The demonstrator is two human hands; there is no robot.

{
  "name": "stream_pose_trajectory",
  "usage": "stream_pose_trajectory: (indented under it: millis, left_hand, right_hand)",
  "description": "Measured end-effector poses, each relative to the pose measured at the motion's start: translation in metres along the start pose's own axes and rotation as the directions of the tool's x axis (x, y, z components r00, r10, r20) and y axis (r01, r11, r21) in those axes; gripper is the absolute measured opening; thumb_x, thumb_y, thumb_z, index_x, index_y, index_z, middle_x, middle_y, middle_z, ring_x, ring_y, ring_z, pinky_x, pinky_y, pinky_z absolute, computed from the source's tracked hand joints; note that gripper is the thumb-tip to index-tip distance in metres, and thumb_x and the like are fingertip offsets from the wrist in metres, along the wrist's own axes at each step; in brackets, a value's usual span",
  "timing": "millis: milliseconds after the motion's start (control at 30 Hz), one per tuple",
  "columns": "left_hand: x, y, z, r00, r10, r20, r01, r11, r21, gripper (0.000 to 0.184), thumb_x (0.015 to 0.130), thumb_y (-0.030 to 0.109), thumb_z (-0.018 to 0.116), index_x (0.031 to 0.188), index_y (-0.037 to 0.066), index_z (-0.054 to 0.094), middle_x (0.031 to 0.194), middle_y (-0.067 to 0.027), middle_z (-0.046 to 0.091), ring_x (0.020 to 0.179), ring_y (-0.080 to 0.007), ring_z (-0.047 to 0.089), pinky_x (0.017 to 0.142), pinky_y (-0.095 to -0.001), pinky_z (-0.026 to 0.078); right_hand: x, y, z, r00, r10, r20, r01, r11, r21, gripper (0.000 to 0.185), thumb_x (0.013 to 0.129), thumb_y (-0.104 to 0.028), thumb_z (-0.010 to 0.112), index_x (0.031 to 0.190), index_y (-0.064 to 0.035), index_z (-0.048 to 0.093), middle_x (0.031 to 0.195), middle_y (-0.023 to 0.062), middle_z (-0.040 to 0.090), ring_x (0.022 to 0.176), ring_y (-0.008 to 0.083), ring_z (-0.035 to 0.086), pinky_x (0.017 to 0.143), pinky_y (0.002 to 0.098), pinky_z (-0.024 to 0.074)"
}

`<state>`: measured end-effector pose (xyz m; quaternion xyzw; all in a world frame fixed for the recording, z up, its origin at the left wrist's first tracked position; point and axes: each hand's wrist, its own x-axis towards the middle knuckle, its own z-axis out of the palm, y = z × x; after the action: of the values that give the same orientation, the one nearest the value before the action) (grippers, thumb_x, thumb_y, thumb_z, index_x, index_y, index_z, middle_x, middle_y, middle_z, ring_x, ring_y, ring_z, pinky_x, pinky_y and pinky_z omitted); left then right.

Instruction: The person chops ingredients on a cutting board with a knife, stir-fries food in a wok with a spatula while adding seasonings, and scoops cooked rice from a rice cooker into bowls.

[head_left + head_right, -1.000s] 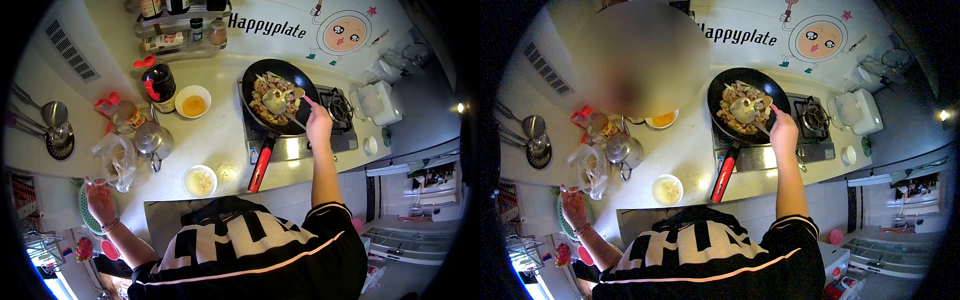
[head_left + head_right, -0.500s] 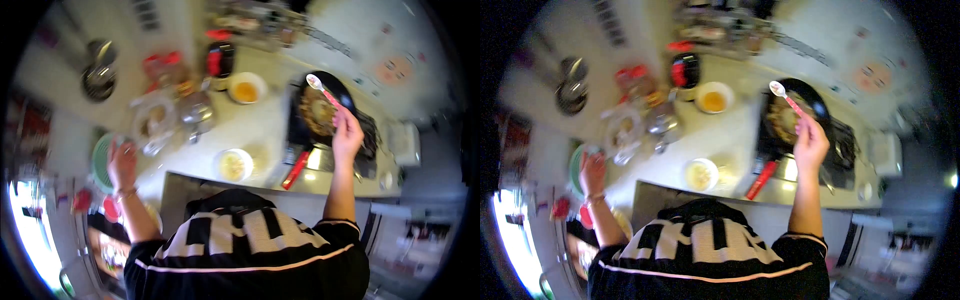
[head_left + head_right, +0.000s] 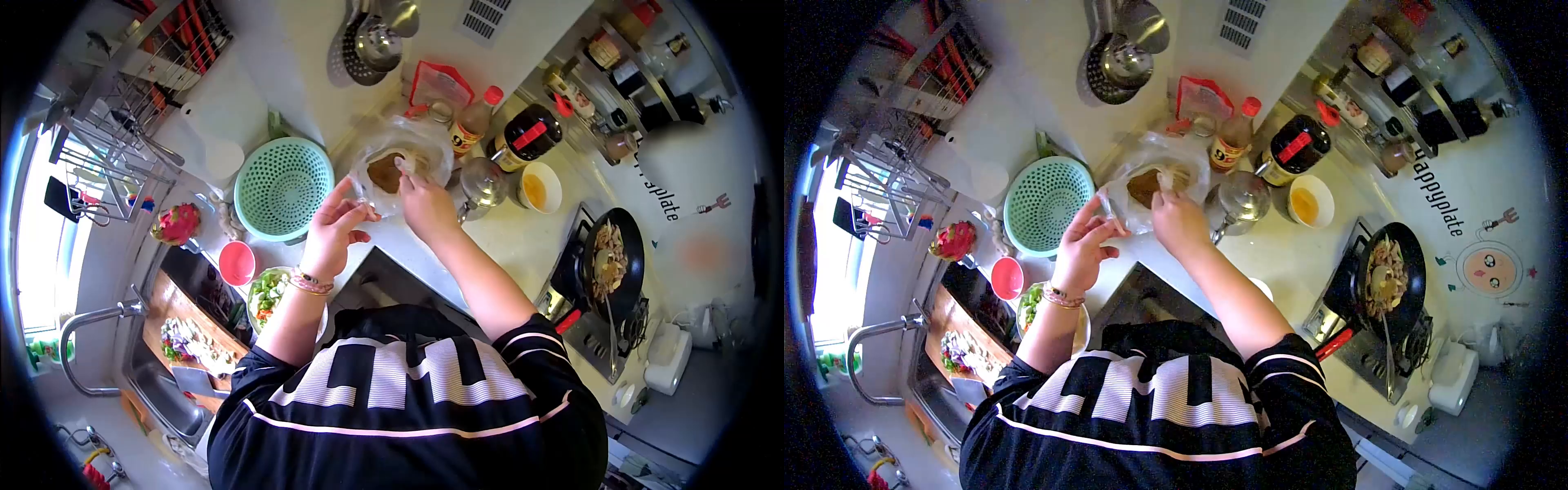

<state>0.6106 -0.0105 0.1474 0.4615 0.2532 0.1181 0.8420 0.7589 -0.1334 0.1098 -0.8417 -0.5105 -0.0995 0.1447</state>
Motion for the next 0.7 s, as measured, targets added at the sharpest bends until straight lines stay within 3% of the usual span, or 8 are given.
stream_pose_trajectory:
  millis: [100, 133, 267, 333, 433, 533, 700]
  left_hand:
    - [0.001, 0.001, -0.007, 1.0, -0.007, 0.028, 0.007, 1.0, -0.026, 0.06, 0.088, 0.005, 0.055, 0.142, 0.007, 0.028, 0.089, -0.0048, 0.06, 0.088, -0.0172, 0.062, 0.061, -0.0264, 0.05]
    - [0.001, 0.001, -0.008, 0.999, -0.005, 0.044, 0.006, 1.0, -0.03, 0.06, 0.088, 0.005, 0.055, 0.142, 0.007, 0.027, 0.09, -0.0049, 0.059, 0.088, -0.0172, 0.062, 0.061, -0.0267, 0.051]
    - [0.003, 0.006, -0.014, 0.996, -0.034, 0.088, 0.038, 0.999, -0.039, 0.061, 0.088, 0.004, 0.055, 0.142, 0.006, 0.027, 0.093, -0.0052, 0.059, 0.09, -0.0178, 0.062, 0.065, -0.0287, 0.052]
    - [0.003, 0.008, -0.014, 0.995, -0.04, 0.095, 0.044, 0.998, -0.044, 0.061, 0.088, 0.004, 0.055, 0.141, 0.006, 0.027, 0.094, -0.0052, 0.059, 0.09, -0.0183, 0.062, 0.065, -0.029, 0.051]
    - [0.005, 0.008, -0.013, 0.994, -0.04, 0.102, 0.045, 0.998, -0.049, 0.059, 0.088, 0.004, 0.056, 0.141, 0.007, 0.029, 0.095, -0.0052, 0.059, 0.091, -0.0194, 0.062, 0.066, -0.0297, 0.051]
    - [0.006, 0.008, -0.012, 0.993, -0.038, 0.112, 0.045, 0.997, -0.06, 0.058, 0.088, 0.004, 0.055, 0.14, 0.007, 0.03, 0.096, -0.005, 0.059, 0.092, -0.0202, 0.062, 0.066, -0.0305, 0.051]
    - [0.008, 0.005, -0.013, 0.991, -0.022, 0.132, 0.033, 0.996, -0.081, 0.058, 0.088, 0.004, 0.055, 0.14, 0.008, 0.03, 0.096, -0.0049, 0.059, 0.092, -0.0203, 0.062, 0.067, -0.0314, 0.051]
  right_hand:
    - [-0.008, -0.005, 0.009, 0.999, 0.009, 0.043, -0.013, 0.997, 0.077, 0.022, 0.08, -0.006, 0.049, 0.096, 0.0035, 0.059, 0.095, 0.0166, 0.063, 0.084, 0.0346, 0.061, 0.075, 0.0403, 0.0506]
    - [-0.01, -0.009, 0.007, 0.994, 0.056, 0.099, -0.071, 0.986, 0.154, 0.022, 0.079, -0.003, 0.049, 0.096, 0.002, 0.061, 0.094, 0.0175, 0.063, 0.087, 0.0348, 0.061, 0.076, 0.0416, 0.0498]
    - [-0.014, -0.014, 0.008, 0.968, 0.24, 0.068, -0.246, 0.866, 0.435, 0.022, 0.082, -0.002, 0.05, 0.1, -0.0009, 0.063, 0.089, 0.018, 0.064, 0.08, 0.033, 0.062, 0.072, 0.0394, 0.0499]
    - [-0.015, -0.015, 0.004, 0.915, 0.388, 0.108, -0.385, 0.765, 0.516, 0.022, 0.085, -0.002, 0.05, 0.102, -0.0019, 0.064, 0.085, 0.0167, 0.065, 0.074, 0.029, 0.064, 0.068, 0.0361, 0.0503]
    - [-0.031, -0.005, 0.033, 0.776, 0.602, 0.187, -0.49, 0.39, 0.779, 0.019, 0.09, -0.006, 0.05, 0.102, -0.0002, 0.064, 0.079, 0.0123, 0.065, 0.067, 0.0193, 0.062, 0.063, 0.029, 0.0493]
    - [-0.037, 0.0, 0.041, 0.707, 0.658, 0.261, -0.502, 0.207, 0.839, 0.019, 0.092, -0.006, 0.049, 0.102, 0.0015, 0.063, 0.079, 0.0091, 0.064, 0.067, 0.0114, 0.059, 0.062, 0.0243, 0.0479]
    - [-0.042, 0.001, 0.028, 0.702, 0.649, 0.291, -0.488, 0.142, 0.861, 0.02, 0.093, -0.005, 0.048, 0.105, 0.0033, 0.061, 0.082, 0.009, 0.064, 0.068, 0.0121, 0.059, 0.063, 0.0241, 0.0486]
